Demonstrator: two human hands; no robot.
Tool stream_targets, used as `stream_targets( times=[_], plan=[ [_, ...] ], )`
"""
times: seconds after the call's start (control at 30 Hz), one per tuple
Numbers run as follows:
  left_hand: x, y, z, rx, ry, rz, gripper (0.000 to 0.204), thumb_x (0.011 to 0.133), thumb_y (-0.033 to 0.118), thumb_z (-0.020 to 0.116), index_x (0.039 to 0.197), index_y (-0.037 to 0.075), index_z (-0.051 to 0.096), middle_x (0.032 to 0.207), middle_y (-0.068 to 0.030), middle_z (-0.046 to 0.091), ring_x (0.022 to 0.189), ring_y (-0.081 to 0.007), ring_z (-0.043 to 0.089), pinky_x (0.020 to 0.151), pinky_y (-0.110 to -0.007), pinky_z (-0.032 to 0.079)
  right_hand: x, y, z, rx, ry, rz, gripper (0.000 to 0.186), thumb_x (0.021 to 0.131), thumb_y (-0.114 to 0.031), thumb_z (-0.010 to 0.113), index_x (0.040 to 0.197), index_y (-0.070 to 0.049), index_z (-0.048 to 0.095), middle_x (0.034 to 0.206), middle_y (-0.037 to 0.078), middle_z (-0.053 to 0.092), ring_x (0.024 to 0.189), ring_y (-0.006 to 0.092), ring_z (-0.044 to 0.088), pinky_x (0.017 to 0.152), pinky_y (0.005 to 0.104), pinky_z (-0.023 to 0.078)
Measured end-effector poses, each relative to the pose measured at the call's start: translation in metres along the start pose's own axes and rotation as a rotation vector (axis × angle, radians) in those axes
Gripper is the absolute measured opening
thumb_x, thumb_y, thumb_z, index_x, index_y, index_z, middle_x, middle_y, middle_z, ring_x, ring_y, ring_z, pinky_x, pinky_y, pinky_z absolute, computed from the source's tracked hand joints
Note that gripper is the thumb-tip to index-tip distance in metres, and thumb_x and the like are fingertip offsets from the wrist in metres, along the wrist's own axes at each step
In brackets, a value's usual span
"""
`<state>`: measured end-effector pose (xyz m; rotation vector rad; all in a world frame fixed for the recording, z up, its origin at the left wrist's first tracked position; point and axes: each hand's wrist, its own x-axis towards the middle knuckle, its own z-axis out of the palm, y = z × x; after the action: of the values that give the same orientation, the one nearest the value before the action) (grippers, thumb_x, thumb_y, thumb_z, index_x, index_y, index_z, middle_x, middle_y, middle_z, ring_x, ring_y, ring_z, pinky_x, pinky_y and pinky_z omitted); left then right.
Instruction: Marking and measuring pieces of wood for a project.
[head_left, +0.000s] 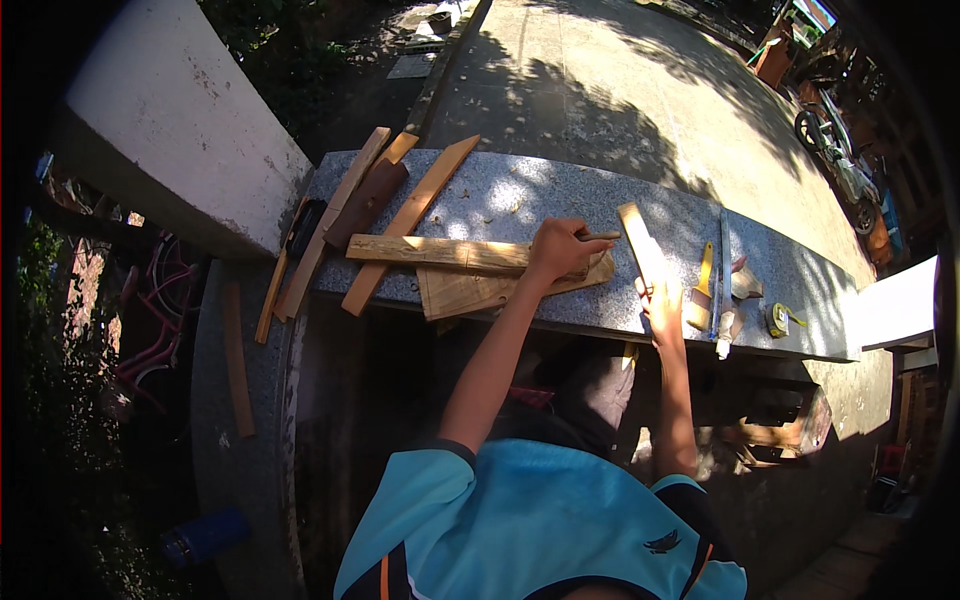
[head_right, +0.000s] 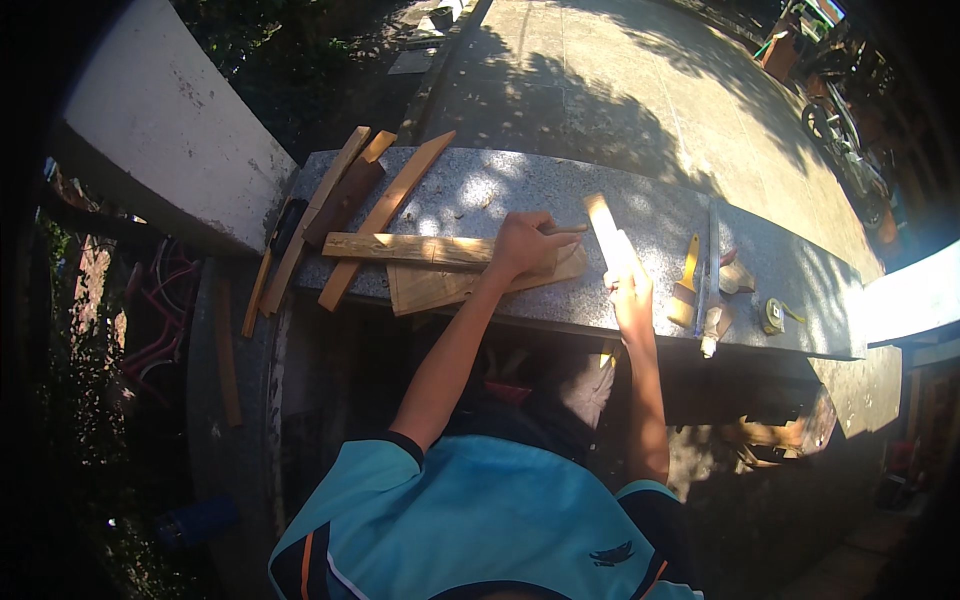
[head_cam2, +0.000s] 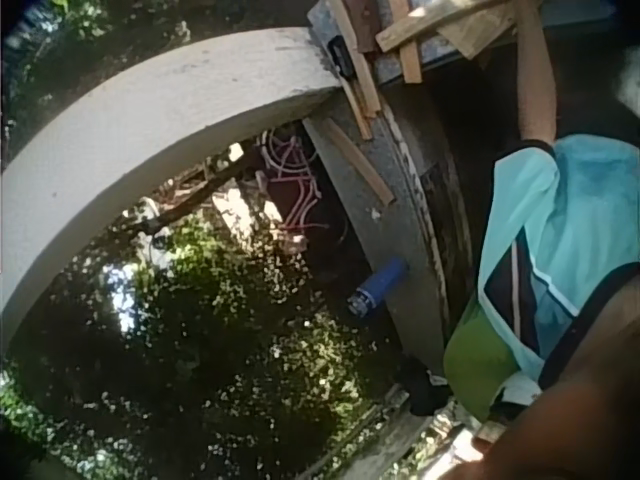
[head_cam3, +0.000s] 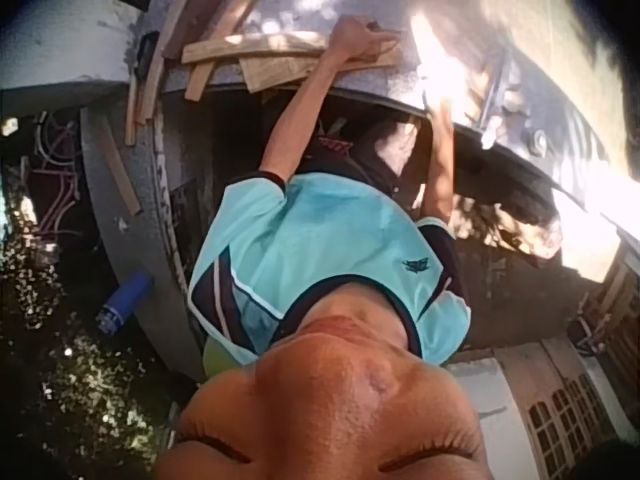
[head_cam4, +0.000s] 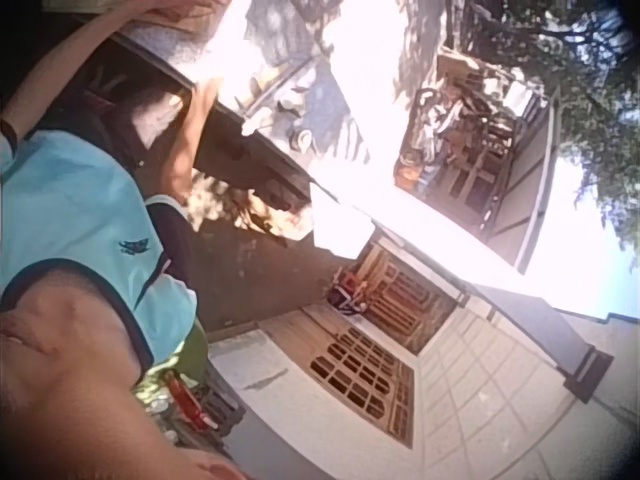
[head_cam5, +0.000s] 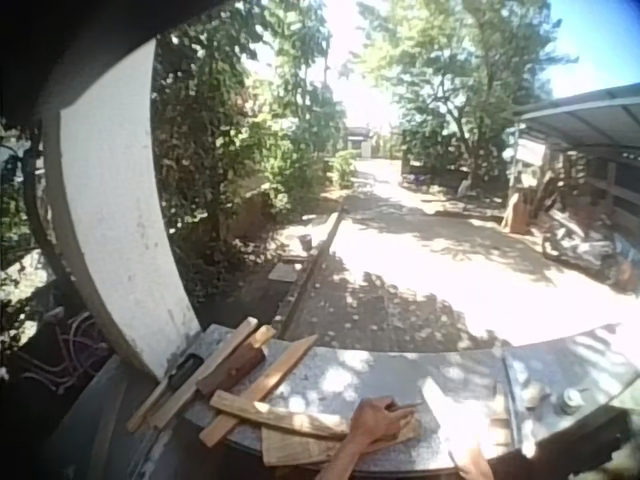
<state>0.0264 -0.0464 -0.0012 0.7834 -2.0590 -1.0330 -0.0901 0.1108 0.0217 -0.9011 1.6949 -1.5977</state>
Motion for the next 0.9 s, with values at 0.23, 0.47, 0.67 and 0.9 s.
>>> stream_targets(
  times=[0.23, 0.47, 0.67, 0.9],
  plan=[
    [0.000, -0.005, 0.003, -0.038, 0.019, -0.041, 0.033, 0.060, 0.028, 0.077, 0.060, 0.000, 0.060, 0.052, -0.0094, 0.055, 0.046, -0.0124, 0.048, 0.046, -0.028, 0.038, 0.001, 0.004, -0.018, -0.271, -0.168, -0.039, 0.042, 0.095, -0.026, 0.032, 0.135, -0.012, 0.032, 0.066, -0.002, 0.046, 0.044, 0.0022, 0.033, 0.037, 0.0152, 0.028],
    [-0.003, -0.013, 0.007, 0.085, 0.079, 0.156, 0.033, 0.059, 0.029, 0.076, 0.062, 0.001, 0.060, 0.063, -0.0096, 0.056, 0.057, -0.0226, 0.055, 0.053, -0.032, 0.043, 0.006, 0.026, -0.015, -0.240, -0.005, -0.140, 0.038, 0.094, -0.024, 0.032, 0.129, -0.011, 0.040, 0.064, 0.000, 0.048, 0.040, 0.0023, 0.031, 0.033, 0.0160, 0.024],
    [-0.001, -0.007, 0.004, 0.083, 0.027, 0.105, 0.034, 0.060, 0.031, 0.075, 0.062, 0.001, 0.059, 0.066, -0.0097, 0.055, 0.060, -0.0246, 0.055, 0.056, -0.034, 0.044, 0.001, 0.028, -0.012, -0.089, 0.156, -0.040, 0.036, 0.093, -0.027, 0.034, 0.122, -0.009, 0.046, 0.060, 0.000, 0.047, 0.038, 0.0029, 0.033, 0.033, 0.0165, 0.025],
    [-0.003, -0.003, 0.000, 0.103, 0.034, 0.105, 0.032, 0.061, 0.024, 0.076, 0.058, 0.002, 0.054, 0.062, -0.0091, 0.052, 0.056, -0.0236, 0.053, 0.051, -0.035, 0.041, 0.001, 0.008, -0.008, 0.057, 0.132, 0.007, 0.037, 0.092, -0.023, 0.038, 0.124, -0.006, 0.045, 0.064, 0.000, 0.047, 0.046, 0.0034, 0.037, 0.041, 0.0169, 0.029]
  ],
)
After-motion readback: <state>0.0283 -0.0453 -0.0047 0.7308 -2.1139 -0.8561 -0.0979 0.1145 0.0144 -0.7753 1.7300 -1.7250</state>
